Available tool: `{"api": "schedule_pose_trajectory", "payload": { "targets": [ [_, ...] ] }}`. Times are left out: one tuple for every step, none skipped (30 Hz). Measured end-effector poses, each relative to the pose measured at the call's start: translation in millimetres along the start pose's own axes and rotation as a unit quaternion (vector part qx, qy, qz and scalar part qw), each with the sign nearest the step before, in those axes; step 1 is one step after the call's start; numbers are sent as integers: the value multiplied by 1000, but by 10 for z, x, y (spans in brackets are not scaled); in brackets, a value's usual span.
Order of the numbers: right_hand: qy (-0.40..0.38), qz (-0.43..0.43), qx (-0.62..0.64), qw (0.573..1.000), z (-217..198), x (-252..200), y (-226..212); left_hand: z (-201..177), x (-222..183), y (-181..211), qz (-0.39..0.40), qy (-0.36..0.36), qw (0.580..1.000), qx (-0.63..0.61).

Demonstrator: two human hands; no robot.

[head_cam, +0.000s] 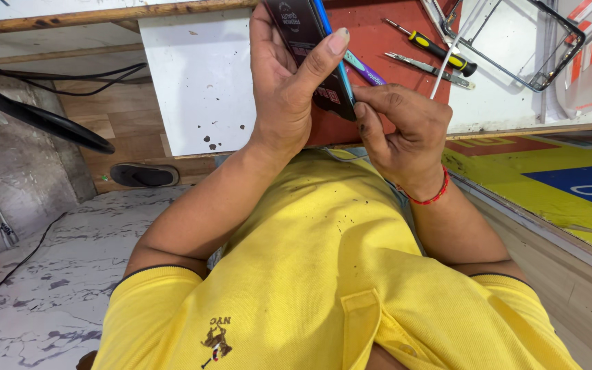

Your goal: The person disassembles a mobile phone by hand and using a blue pry tool, removing the battery and internal circuit components from the frame.

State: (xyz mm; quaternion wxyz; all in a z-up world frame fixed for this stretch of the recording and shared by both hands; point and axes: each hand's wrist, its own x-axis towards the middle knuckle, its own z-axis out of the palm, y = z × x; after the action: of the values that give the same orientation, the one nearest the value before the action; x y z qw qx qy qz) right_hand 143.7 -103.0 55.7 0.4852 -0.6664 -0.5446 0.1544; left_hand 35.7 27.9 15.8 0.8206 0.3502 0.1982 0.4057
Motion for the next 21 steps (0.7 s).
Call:
{"api": "schedule_pose_trajectory", "payload": {
  "targets": [
    [-3, 6, -2, 1000, -6, -2, -5, -2, -4, 5, 0, 0, 1000, 1],
    [-6, 13, -4, 1000, -8, -5, -10, -2, -14, 11, 2, 1, 1000, 6],
    [-5, 18, -6, 1000, -5, -5, -13, -1, -15, 15, 4, 2, 1000, 11],
    [-5, 24, -7, 1000, -1, -6, -17, 1, -21, 19, 8, 4, 1000, 19],
    [-3, 29, -8, 1000, 3, -4, -17, 3, -18, 22, 11, 4, 1000, 26],
    [-1, 24, -15, 1000, 7, -3, -15, 4, -17, 23, 14, 4, 999, 33],
    [0, 19, -22, 1000, 13, -10, -14, 3, -24, 21, 15, 4, 999, 39],
    [1, 15, -28, 999, 21, -20, -14, 3, -32, 14, 17, 1, 999, 48],
    [6, 12, -26, 1000, 37, -30, -14, -2, -38, 11, 20, -1, 998, 58],
    [11, 9, -24, 1000, 58, -43, -16, 1, -49, 3, 24, -5, 997, 71],
    [16, 7, -21, 1000, 81, -54, -13, 5, -63, -6, 28, -5, 996, 81],
    [26, 1, -27, 999, 104, -58, -3, 12, -77, -13, 33, -4, 995, 91],
    [37, -5, -33, 999, 129, -60, 6, 30, -98, -24, 38, 0, 994, 98],
    [48, -11, -40, 998, 146, -60, 14, 44, -127, -26, 40, 2, 993, 114],
    [59, -11, -47, 997, 154, -52, 21, 64, -143, -34, 43, 2, 991, 129],
    [70, -12, -55, 996, 158, -38, 24, 80, -169, -36, 42, -1, 987, 153],
    [81, -12, -62, 995, 160, -20, 22, 97, -200, -45, 36, -3, 988, 150],
    [96, -22, -71, 993, 156, 14, 22, 111, -232, -56, 29, -6, 989, 146],
    [111, -33, -81, 990, 147, 71, 27, 130, -254, -76, 17, -9, 993, 113],
    [126, -45, -91, 987, 135, 133, 23, 138, -269, -94, 5, -13, 997, 81],
    [132, -55, -79, 987, 103, 196, 17, 132, -273, -110, 14, -25, 994, 105]
  ]
}}
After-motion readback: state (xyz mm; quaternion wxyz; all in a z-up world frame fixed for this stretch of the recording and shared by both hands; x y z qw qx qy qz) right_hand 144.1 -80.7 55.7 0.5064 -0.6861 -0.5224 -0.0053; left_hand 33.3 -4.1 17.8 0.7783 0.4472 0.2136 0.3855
